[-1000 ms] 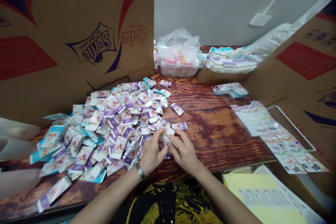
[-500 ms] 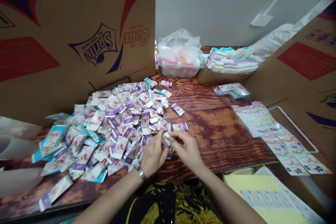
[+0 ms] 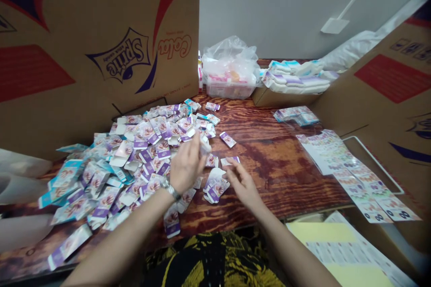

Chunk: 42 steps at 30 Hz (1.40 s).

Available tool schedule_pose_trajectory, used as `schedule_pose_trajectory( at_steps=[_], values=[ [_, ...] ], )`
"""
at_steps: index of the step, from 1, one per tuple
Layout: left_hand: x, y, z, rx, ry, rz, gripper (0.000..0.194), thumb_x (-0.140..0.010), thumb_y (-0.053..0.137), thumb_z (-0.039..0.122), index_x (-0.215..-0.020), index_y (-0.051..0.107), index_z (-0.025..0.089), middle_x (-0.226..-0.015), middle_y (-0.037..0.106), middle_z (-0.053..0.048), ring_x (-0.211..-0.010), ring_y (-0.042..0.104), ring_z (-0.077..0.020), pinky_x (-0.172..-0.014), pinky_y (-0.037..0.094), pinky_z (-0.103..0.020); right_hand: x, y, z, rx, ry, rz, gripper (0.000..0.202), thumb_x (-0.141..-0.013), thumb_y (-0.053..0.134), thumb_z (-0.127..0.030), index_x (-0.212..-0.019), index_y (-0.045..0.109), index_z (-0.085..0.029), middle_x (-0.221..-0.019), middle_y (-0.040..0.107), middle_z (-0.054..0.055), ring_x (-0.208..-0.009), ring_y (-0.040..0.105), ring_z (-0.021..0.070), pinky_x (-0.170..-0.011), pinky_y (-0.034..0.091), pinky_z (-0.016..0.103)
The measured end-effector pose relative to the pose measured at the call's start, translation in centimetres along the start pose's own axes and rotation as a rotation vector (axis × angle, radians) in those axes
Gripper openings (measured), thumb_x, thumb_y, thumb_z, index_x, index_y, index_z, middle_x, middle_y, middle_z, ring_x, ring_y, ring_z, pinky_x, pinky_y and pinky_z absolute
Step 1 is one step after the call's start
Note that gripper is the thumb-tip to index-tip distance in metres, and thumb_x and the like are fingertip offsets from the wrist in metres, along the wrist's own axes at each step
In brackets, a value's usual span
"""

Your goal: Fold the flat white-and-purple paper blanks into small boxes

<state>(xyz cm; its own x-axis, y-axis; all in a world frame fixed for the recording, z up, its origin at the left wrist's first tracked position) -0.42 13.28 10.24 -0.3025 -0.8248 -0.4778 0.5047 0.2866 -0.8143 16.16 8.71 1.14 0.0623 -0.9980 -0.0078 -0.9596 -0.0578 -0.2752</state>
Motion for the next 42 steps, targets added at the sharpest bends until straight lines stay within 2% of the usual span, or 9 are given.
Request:
schedule_pose_trajectory(
  at_steps=[3,6,8,13,18,22,28,36,42],
  values=[
    [-4.1,-4.8,-1.6,-0.172,0.005,0.214,0.076,-0.087,0.053,0.037,-0.14,0.011,0.001,-0.136,0.034,-0.023,-0.128,0.032,-0.0343,-0.101,0.035,-0.051,-0.4,-1.2,2.8,0.27,0.028,0.016,0.034,-0.085,0.052,-0.034,-0.115,0.055,-0.019,-0.094,0.065,0.006,-0.083,0.061,0.0189,-0.074,0.049,0.031],
    [-4.3,-6.2,-1.0,-0.193,0.046,0.273,0.079,-0.085,0.056,0.036,-0.141,0.011,0.005,-0.147,0.01,-0.022,-0.137,0.009,-0.0363,-0.109,0.02,-0.056,-0.1,-0.5,4.7,0.488,0.044,-0.054,0.04,-0.077,0.061,-0.031,-0.115,0.055,-0.02,-0.102,0.064,0.008,-0.092,0.06,0.0225,-0.081,0.046,0.035],
    [-2.2,-4.7,0.2,-0.132,0.095,0.228,0.074,-0.085,0.057,0.032,-0.14,0.015,0.007,-0.146,0.016,-0.022,-0.136,0.013,-0.0353,-0.109,0.022,-0.055,0.2,-0.2,5.3,0.529,0.071,-0.042,0.044,-0.076,0.062,-0.029,-0.118,0.053,-0.02,-0.105,0.063,0.008,-0.091,0.06,0.0225,-0.08,0.046,0.034],
    [5.6,3.4,3.1,0.068,0.123,-0.116,0.063,-0.088,0.049,0.029,-0.141,0.019,0.014,-0.136,0.04,-0.017,-0.131,0.031,-0.0281,-0.106,0.034,-0.046,0.3,-0.6,5.3,0.427,0.132,0.034,0.025,-0.082,0.053,-0.028,-0.104,0.06,-0.02,-0.078,0.064,0.001,-0.07,0.06,0.0174,-0.067,0.046,0.028],
    [9.0,7.7,3.7,0.091,0.069,-0.292,0.079,-0.081,0.058,0.04,-0.139,0.016,0.007,-0.129,0.044,-0.023,-0.119,0.043,-0.0346,-0.096,0.041,-0.05,0.3,0.4,3.6,-0.053,0.188,0.015,0.025,-0.082,0.054,-0.038,-0.093,0.061,-0.017,-0.073,0.061,0.001,-0.065,0.057,0.0143,-0.061,0.046,0.025],
    [9.0,8.0,3.0,0.147,0.006,-0.341,0.068,-0.081,0.054,0.023,-0.137,0.017,0.011,-0.119,0.05,-0.019,-0.109,0.049,-0.0298,-0.089,0.045,-0.046,0.4,1.4,2.0,-0.238,0.2,-0.026,0.024,-0.081,0.056,-0.038,-0.091,0.058,-0.016,-0.072,0.058,0.0,-0.063,0.054,0.0122,-0.059,0.045,0.023],
    [8.6,6.8,2.7,0.22,-0.008,-0.366,0.052,-0.076,0.053,0.014,-0.123,0.034,0.015,-0.108,0.053,-0.012,-0.099,0.051,-0.0256,-0.084,0.046,-0.04,-0.1,0.7,0.4,0.113,0.108,-0.105,0.012,-0.081,0.056,-0.028,-0.089,0.056,-0.019,-0.071,0.055,-0.002,-0.06,0.051,0.0109,-0.057,0.041,0.021],
    [8.8,7.0,2.4,0.169,-0.034,-0.392,0.037,-0.076,0.05,0.01,-0.112,0.044,0.016,-0.098,0.058,-0.009,-0.092,0.055,-0.0244,-0.078,0.048,-0.037,-0.8,1.8,-1.9,0.254,0.058,-0.268,0.023,-0.075,0.062,-0.02,-0.096,0.052,-0.021,-0.062,0.05,-0.008,-0.054,0.049,0.0093,-0.052,0.036,0.019],
    [7.9,5.7,1.7,0.276,-0.11,-0.262,0.065,-0.079,0.056,0.016,-0.134,0.023,0.017,-0.122,0.053,-0.013,-0.101,0.058,-0.0226,-0.082,0.049,-0.034,0.3,-0.4,-4.7,0.345,-0.224,0.048,0.022,-0.084,0.055,-0.025,-0.106,0.052,-0.021,-0.093,0.057,0.004,-0.082,0.058,0.0158,-0.074,0.048,0.028]
  ],
)
Point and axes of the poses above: each hand's wrist, its own x-axis away from the middle knuckle, its own y-axis out of the palm, z = x × y, the point moved 8 cm from there along -x, towards the middle knuckle
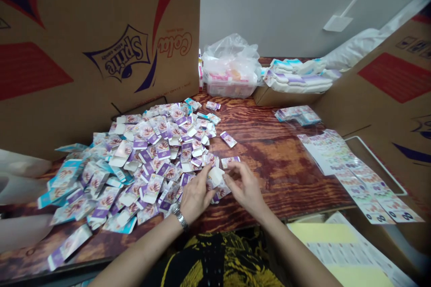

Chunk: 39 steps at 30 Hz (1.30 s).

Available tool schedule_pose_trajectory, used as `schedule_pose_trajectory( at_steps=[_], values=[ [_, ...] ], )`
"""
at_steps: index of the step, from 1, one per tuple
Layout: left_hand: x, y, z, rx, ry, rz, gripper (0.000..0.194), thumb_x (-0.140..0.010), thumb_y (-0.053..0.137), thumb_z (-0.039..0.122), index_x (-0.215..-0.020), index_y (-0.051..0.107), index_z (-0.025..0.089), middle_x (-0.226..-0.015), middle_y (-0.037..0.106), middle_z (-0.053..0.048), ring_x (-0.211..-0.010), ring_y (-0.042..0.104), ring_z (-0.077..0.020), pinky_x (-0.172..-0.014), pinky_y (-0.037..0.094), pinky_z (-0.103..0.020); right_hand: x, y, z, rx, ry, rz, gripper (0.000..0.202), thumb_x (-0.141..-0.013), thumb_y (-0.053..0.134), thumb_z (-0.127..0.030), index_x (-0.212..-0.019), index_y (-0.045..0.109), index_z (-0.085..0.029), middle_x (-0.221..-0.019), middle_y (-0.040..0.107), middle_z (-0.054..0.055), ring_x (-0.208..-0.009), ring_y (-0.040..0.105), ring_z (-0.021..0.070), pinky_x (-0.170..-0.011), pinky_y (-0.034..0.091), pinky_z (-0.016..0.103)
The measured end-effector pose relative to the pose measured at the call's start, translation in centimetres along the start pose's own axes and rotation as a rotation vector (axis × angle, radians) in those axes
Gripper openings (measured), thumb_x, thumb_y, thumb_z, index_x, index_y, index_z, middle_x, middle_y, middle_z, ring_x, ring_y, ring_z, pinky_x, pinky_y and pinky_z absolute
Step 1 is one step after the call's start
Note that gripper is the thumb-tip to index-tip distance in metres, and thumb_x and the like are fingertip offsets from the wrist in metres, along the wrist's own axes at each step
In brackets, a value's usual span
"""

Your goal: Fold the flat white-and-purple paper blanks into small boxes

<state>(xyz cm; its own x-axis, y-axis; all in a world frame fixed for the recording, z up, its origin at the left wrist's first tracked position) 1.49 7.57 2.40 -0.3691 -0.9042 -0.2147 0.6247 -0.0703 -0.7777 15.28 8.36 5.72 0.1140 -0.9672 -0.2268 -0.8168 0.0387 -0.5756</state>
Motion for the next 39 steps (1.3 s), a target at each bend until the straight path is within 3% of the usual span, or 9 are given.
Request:
schedule_pose_trajectory(
  at_steps=[3,6,11,15,20,24,29,33,39],
  values=[
    [-0.3,-0.8,0.0,0.059,-0.042,0.042,0.061,-0.08,0.057,0.019,-0.132,0.026,0.02,-0.115,0.058,-0.009,-0.091,0.062,-0.02,-0.076,0.05,-0.031,1.2,0.0,-1.9,0.12,-0.208,0.063,0.019,-0.085,0.054,-0.02,-0.103,0.058,-0.021,-0.114,0.052,0.011,-0.103,0.053,0.0213,-0.088,0.045,0.035],
    [-0.3,-0.9,0.2,0.106,-0.051,0.038,0.056,-0.076,0.057,0.014,-0.126,0.033,0.021,-0.107,0.06,-0.006,-0.08,0.064,-0.0175,-0.071,0.05,-0.029,1.8,1.0,-2.1,0.122,-0.222,0.018,0.021,-0.086,0.051,-0.018,-0.105,0.06,-0.021,-0.119,0.049,0.012,-0.105,0.053,0.0218,-0.086,0.047,0.035],
    [0.0,-0.9,0.0,0.12,-0.043,0.084,0.052,-0.075,0.057,0.015,-0.122,0.035,0.021,-0.1,0.061,-0.004,-0.072,0.062,-0.0156,-0.066,0.05,-0.027,1.3,1.8,-1.6,-0.048,-0.089,-0.095,0.017,-0.088,0.048,-0.021,-0.1,0.062,-0.022,-0.11,0.054,0.008,-0.099,0.056,0.0186,-0.084,0.047,0.03],
    [-0.2,-0.8,0.6,0.07,0.054,0.043,0.043,-0.076,0.056,0.014,-0.115,0.039,0.02,-0.098,0.061,-0.005,-0.076,0.062,-0.0176,-0.067,0.051,-0.029,1.1,1.9,-1.4,-0.166,0.012,-0.148,0.014,-0.089,0.049,-0.025,-0.093,0.062,-0.022,-0.1,0.057,0.006,-0.092,0.058,0.0176,-0.079,0.046,0.028],
    [-0.2,-1.1,1.3,-0.022,0.143,0.052,0.04,-0.079,0.053,0.015,-0.116,0.038,0.019,-0.102,0.06,-0.008,-0.087,0.061,-0.0209,-0.072,0.052,-0.032,1.0,2.2,0.7,-0.481,0.303,-0.062,0.025,-0.09,0.046,-0.034,-0.11,0.053,-0.022,-0.088,0.06,0.002,-0.072,0.057,0.013,-0.066,0.047,0.025],
    [0.1,-0.8,1.1,-0.062,0.101,0.067,0.056,-0.079,0.052,0.015,-0.13,0.028,0.014,-0.112,0.058,-0.014,-0.097,0.06,-0.024,-0.077,0.052,-0.036,0.5,3.0,1.2,-0.646,0.39,-0.082,0.021,-0.084,0.055,-0.034,-0.095,0.061,-0.018,-0.084,0.062,0.002,-0.073,0.057,0.0136,-0.068,0.047,0.025],
    [0.0,-0.6,1.3,-0.077,0.09,0.053,0.07,-0.081,0.048,0.014,-0.141,0.011,0.013,-0.123,0.052,-0.017,-0.109,0.054,-0.0258,-0.088,0.048,-0.039,-0.1,1.8,0.0,-0.37,0.27,-0.019,0.013,-0.079,0.059,-0.026,-0.088,0.066,-0.019,-0.083,0.065,0.004,-0.079,0.06,0.0174,-0.073,0.048,0.029],
    [-0.1,-0.7,1.6,-0.092,0.068,0.063,0.073,-0.083,0.044,0.015,-0.143,0.003,0.014,-0.117,0.054,-0.018,-0.103,0.056,-0.0279,-0.082,0.051,-0.041,0.5,1.3,-2.0,-0.167,0.134,0.038,0.019,-0.084,0.05,-0.02,-0.093,0.067,-0.021,-0.091,0.064,0.005,-0.085,0.06,0.018,-0.078,0.048,0.03],
    [-0.8,-0.9,1.5,-0.183,0.056,0.052,0.074,-0.084,0.042,0.013,-0.143,-0.003,0.017,-0.108,0.057,-0.014,-0.096,0.058,-0.0269,-0.076,0.052,-0.038,1.1,2.3,-2.8,-0.165,-0.007,-0.074,0.031,-0.088,0.045,-0.02,-0.116,0.058,-0.023,-0.11,0.058,0.008,-0.104,0.055,0.0192,-0.09,0.044,0.034]
  ],
)
Point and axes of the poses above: each hand's wrist, its own x-axis away from the middle knuckle, its own y-axis out of the palm, z = x × y, the point moved 8 cm from there along -x, towards the middle knuckle
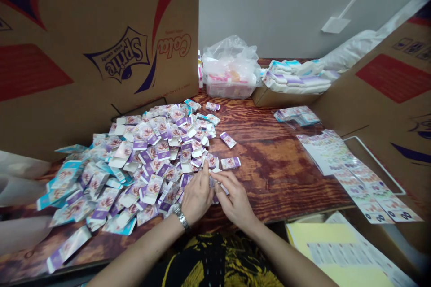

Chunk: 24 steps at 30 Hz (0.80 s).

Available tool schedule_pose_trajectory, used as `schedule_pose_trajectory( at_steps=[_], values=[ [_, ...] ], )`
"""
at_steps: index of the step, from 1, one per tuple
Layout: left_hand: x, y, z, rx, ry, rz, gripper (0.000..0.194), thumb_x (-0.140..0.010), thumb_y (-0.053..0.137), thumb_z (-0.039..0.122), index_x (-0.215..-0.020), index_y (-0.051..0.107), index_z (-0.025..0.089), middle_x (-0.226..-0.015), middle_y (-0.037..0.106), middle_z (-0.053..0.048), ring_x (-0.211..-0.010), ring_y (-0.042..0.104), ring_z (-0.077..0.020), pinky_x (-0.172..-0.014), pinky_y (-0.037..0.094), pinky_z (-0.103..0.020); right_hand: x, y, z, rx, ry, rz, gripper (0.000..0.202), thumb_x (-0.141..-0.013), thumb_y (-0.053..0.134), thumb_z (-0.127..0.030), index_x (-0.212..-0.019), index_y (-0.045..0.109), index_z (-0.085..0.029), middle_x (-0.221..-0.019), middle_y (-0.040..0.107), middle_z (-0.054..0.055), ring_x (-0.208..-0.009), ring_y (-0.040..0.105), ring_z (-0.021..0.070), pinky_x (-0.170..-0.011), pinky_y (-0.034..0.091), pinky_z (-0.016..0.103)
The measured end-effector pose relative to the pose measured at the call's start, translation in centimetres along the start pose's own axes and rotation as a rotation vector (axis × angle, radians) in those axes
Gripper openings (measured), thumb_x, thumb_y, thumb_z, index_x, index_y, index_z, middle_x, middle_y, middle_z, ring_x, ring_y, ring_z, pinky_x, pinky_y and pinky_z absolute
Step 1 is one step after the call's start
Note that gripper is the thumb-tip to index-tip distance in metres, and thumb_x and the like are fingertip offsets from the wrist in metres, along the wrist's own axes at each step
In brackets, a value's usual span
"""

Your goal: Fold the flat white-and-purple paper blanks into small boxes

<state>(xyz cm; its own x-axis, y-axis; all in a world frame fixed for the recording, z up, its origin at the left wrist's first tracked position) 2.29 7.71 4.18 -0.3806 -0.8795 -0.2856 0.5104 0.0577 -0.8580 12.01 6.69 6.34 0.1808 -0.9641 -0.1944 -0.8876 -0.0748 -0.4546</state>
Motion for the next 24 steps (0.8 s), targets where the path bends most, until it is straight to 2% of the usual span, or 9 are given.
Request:
schedule_pose_trajectory(
  at_steps=[3,4,6,9,11,13,15,20,24],
  values=[
    [-3.1,-2.4,-1.1,-0.111,0.009,0.022,0.071,-0.088,0.045,0.028,-0.142,0.004,0.009,-0.096,0.059,-0.015,-0.085,0.058,-0.0275,-0.065,0.052,-0.038,-0.6,-0.8,3.5,-0.138,0.129,-0.006,0.034,-0.09,0.043,-0.027,-0.123,0.05,-0.021,-0.109,0.06,0.008,-0.097,0.059,0.0175,-0.081,0.049,0.031],
    [-4.6,-4.2,-1.7,-0.164,-0.011,0.077,0.07,-0.089,0.045,0.033,-0.142,0.006,0.006,-0.093,0.058,-0.015,-0.084,0.058,-0.0272,-0.065,0.051,-0.038,-0.8,-1.4,5.1,-0.16,0.188,0.044,0.035,-0.091,0.042,-0.03,-0.125,0.047,-0.02,-0.104,0.061,0.008,-0.09,0.061,0.0168,-0.076,0.05,0.03],
    [-7.5,-8.1,-2.6,-0.241,-0.018,0.206,0.078,-0.088,0.048,0.039,-0.141,0.006,-0.001,-0.108,0.054,-0.021,-0.1,0.053,-0.0308,-0.078,0.049,-0.043,-0.8,-2.2,7.8,-0.065,0.256,0.074,0.033,-0.089,0.044,-0.033,-0.117,0.051,-0.017,-0.099,0.062,0.008,-0.083,0.061,0.0173,-0.071,0.05,0.03],
    [-9.9,-12.7,-2.8,-0.316,0.007,0.366,0.083,-0.086,0.053,0.04,-0.14,0.007,-0.002,-0.142,0.019,-0.027,-0.132,0.02,-0.0385,-0.104,0.027,-0.054,-0.3,-1.6,10.1,0.226,0.262,-0.06,0.027,-0.082,0.056,-0.032,-0.105,0.058,-0.019,-0.095,0.064,0.006,-0.086,0.06,0.02,-0.076,0.046,0.034],
    [-9.6,-13.1,-2.4,-0.294,0.029,0.395,0.079,-0.086,0.054,0.037,-0.14,0.008,0.002,-0.147,0.006,-0.024,-0.137,0.005,-0.0372,-0.108,0.018,-0.057,0.5,-1.2,10.9,0.375,0.268,-0.118,0.033,-0.077,0.062,-0.033,-0.107,0.058,-0.021,-0.099,0.063,0.006,-0.091,0.058,0.0221,-0.077,0.045,0.035],
    [-7.9,-11.2,-1.8,-0.234,0.053,0.357,0.074,-0.087,0.053,0.033,-0.141,0.009,0.007,-0.148,0.008,-0.021,-0.138,0.005,-0.0345,-0.109,0.019,-0.056,1.2,-1.1,11.4,0.451,0.298,-0.104,0.042,-0.073,0.067,-0.034,-0.111,0.056,-0.023,-0.101,0.062,0.006,-0.093,0.056,0.0228,-0.076,0.044,0.034],
    [-5.4,-7.9,-0.9,-0.156,0.085,0.272,0.069,-0.088,0.05,0.03,-0.142,0.01,0.013,-0.148,0.015,-0.018,-0.138,0.01,-0.0317,-0.109,0.023,-0.054,1.6,-1.1,11.7,0.429,0.314,-0.081,0.041,-0.072,0.067,-0.033,-0.111,0.056,-0.023,-0.093,0.062,0.004,-0.087,0.057,0.0206,-0.074,0.044,0.031],
    [0.5,1.4,1.3,-0.018,0.178,-0.051,0.067,-0.085,0.052,0.032,-0.14,0.018,0.012,-0.136,0.04,-0.018,-0.129,0.033,-0.0321,-0.103,0.035,-0.051,1.4,-0.8,12.3,0.025,0.376,-0.044,0.023,-0.082,0.054,-0.033,-0.101,0.057,-0.019,-0.071,0.056,-0.002,-0.061,0.054,0.0128,-0.06,0.044,0.025],
    [2.0,4.2,1.0,-0.016,0.131,-0.135,0.076,-0.079,0.06,0.031,-0.137,0.019,0.007,-0.129,0.045,-0.023,-0.12,0.043,-0.035,-0.097,0.038,-0.052,1.0,-0.2,11.2,-0.327,0.426,-0.031,0.028,-0.08,0.056,-0.039,-0.099,0.056,-0.017,-0.072,0.055,-0.001,-0.06,0.053,0.0116,-0.056,0.045,0.023]
  ],
)
Point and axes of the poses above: each hand's wrist, its own x-axis away from the middle knuckle, its own y-axis out of the palm, z = x × y, the point moved 8 cm from there along -x, towards the middle knuckle
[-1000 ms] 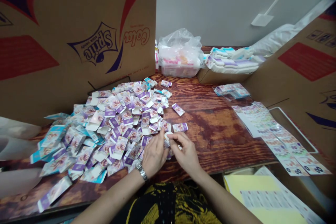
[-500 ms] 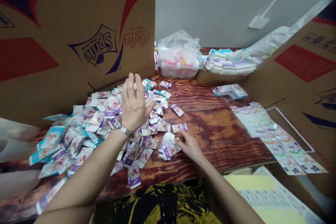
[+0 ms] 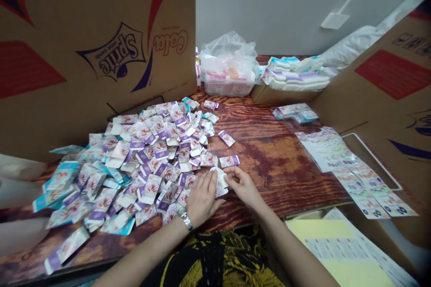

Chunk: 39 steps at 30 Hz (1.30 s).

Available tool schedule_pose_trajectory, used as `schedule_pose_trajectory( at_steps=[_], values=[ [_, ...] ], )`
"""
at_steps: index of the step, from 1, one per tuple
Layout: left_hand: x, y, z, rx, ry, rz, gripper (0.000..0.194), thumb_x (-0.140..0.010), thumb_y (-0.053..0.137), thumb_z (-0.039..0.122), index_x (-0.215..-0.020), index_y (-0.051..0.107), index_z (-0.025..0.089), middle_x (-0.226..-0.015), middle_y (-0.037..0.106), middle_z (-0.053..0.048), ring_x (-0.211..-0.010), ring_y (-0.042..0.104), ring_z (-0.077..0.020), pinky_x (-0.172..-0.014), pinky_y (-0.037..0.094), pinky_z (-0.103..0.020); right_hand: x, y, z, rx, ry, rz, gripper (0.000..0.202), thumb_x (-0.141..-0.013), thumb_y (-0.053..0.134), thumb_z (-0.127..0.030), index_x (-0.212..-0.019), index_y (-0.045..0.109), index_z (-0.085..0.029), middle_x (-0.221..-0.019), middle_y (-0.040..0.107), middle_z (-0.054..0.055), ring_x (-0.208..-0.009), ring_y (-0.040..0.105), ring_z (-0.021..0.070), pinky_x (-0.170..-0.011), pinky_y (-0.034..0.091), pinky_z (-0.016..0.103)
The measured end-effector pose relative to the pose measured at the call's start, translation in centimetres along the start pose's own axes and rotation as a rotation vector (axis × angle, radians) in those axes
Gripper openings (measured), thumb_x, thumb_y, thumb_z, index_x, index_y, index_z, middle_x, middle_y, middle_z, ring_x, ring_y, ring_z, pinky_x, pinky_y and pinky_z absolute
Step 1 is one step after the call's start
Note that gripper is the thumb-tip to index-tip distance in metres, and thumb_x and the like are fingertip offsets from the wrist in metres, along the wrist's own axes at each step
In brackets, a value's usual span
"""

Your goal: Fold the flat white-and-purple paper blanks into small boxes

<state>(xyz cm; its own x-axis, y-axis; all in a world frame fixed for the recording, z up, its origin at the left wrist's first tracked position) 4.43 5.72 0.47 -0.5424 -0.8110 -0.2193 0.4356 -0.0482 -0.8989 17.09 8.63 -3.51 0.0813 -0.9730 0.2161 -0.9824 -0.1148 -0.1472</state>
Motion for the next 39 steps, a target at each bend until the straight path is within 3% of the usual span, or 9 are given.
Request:
schedule_pose_trajectory(
  at_steps=[4,9,16,19,22,25,29,35,39],
  values=[
    [-0.2,-0.2,-1.0,0.067,-0.055,-0.036,0.066,-0.076,0.058,0.017,-0.133,0.025,0.009,-0.119,0.051,-0.019,-0.111,0.049,-0.0295,-0.092,0.043,-0.046,0.5,0.4,-3.2,0.133,-0.114,0.017,0.024,-0.083,0.054,-0.036,-0.099,0.057,-0.018,-0.076,0.056,0.0,-0.066,0.055,0.0131,-0.061,0.046,0.025],
    [-0.4,-1.3,-1.7,0.147,-0.113,-0.048,0.048,-0.078,0.058,0.024,-0.121,0.036,0.017,-0.106,0.055,-0.012,-0.102,0.054,-0.0255,-0.082,0.047,-0.041,1.3,0.8,-7.2,0.491,-0.345,0.028,0.016,-0.085,0.05,-0.024,-0.099,0.057,-0.02,-0.08,0.057,0.002,-0.077,0.056,0.016,-0.071,0.044,0.028],
    [-0.4,-2.2,-1.6,0.062,-0.127,-0.039,0.045,-0.076,0.057,0.017,-0.117,0.04,0.017,-0.1,0.056,-0.009,-0.095,0.054,-0.0251,-0.076,0.048,-0.037,0.6,2.3,-6.6,0.378,-0.207,-0.212,0.036,-0.077,0.055,-0.014,-0.111,0.049,-0.022,-0.08,0.056,-0.003,-0.066,0.054,0.0118,-0.061,0.044,0.022],
    [-0.5,-2.4,-1.3,0.033,-0.105,-0.039,0.04,-0.074,0.056,0.012,-0.112,0.045,0.017,-0.098,0.058,-0.009,-0.093,0.055,-0.0253,-0.076,0.048,-0.037,0.4,2.5,-6.5,0.362,-0.158,-0.245,0.035,-0.075,0.059,-0.015,-0.108,0.049,-0.022,-0.073,0.056,-0.005,-0.063,0.054,0.0113,-0.058,0.043,0.021],
    [-0.6,-2.7,-1.6,0.109,-0.115,0.005,0.035,-0.077,0.056,0.015,-0.11,0.046,0.018,-0.098,0.061,-0.008,-0.091,0.058,-0.0235,-0.075,0.048,-0.035,0.6,1.8,-7.7,0.445,-0.244,-0.121,0.034,-0.076,0.062,-0.02,-0.108,0.05,-0.022,-0.077,0.057,-0.003,-0.066,0.055,0.0129,-0.062,0.045,0.024],
    [-0.6,-3.4,-2.6,0.19,-0.201,0.098,0.053,-0.079,0.059,0.021,-0.125,0.034,0.019,-0.108,0.06,-0.009,-0.089,0.062,-0.0215,-0.074,0.05,-0.032,2.0,1.1,-9.8,0.519,-0.488,0.084,0.028,-0.083,0.058,-0.023,-0.11,0.053,-0.021,-0.098,0.057,0.006,-0.088,0.057,0.0182,-0.078,0.048,0.031],
    [-0.5,-3.9,-3.2,0.207,-0.266,0.155,0.063,-0.076,0.061,0.021,-0.129,0.028,0.02,-0.104,0.061,-0.006,-0.073,0.064,-0.0185,-0.065,0.05,-0.029,4.0,2.3,-10.4,0.625,-0.681,0.119,0.024,-0.085,0.054,-0.021,-0.108,0.06,-0.022,-0.119,0.05,0.012,-0.109,0.05,0.0238,-0.089,0.045,0.038],
    [-0.8,-4.4,-2.0,0.241,-0.118,0.195,0.038,-0.079,0.056,0.018,-0.113,0.039,0.02,-0.097,0.061,-0.005,-0.078,0.063,-0.0173,-0.065,0.05,-0.027,3.4,3.4,-8.8,0.298,-0.405,-0.082,0.022,-0.09,0.046,-0.027,-0.104,0.062,-0.022,-0.115,0.054,0.009,-0.107,0.053,0.0199,-0.091,0.044,0.033],
    [-0.9,-4.4,-1.5,0.182,-0.056,0.166,0.031,-0.084,0.056,0.028,-0.11,0.042,0.02,-0.094,0.061,-0.005,-0.078,0.062,-0.0185,-0.065,0.05,-0.028,2.2,2.3,-7.7,-0.075,-0.18,0.0,0.028,-0.09,0.046,-0.037,-0.112,0.057,-0.023,-0.099,0.062,0.004,-0.088,0.059,0.0163,-0.078,0.048,0.028]
  ],
)
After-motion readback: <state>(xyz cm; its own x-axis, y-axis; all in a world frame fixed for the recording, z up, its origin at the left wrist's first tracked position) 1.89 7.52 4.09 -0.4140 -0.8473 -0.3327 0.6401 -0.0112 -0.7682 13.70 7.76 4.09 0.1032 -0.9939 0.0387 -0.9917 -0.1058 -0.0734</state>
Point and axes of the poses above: each hand's wrist, its own x-axis away from the middle knuckle, its own y-axis out of the palm, z = x × y, the point moved 8 cm from there along -x, towards the middle knuckle
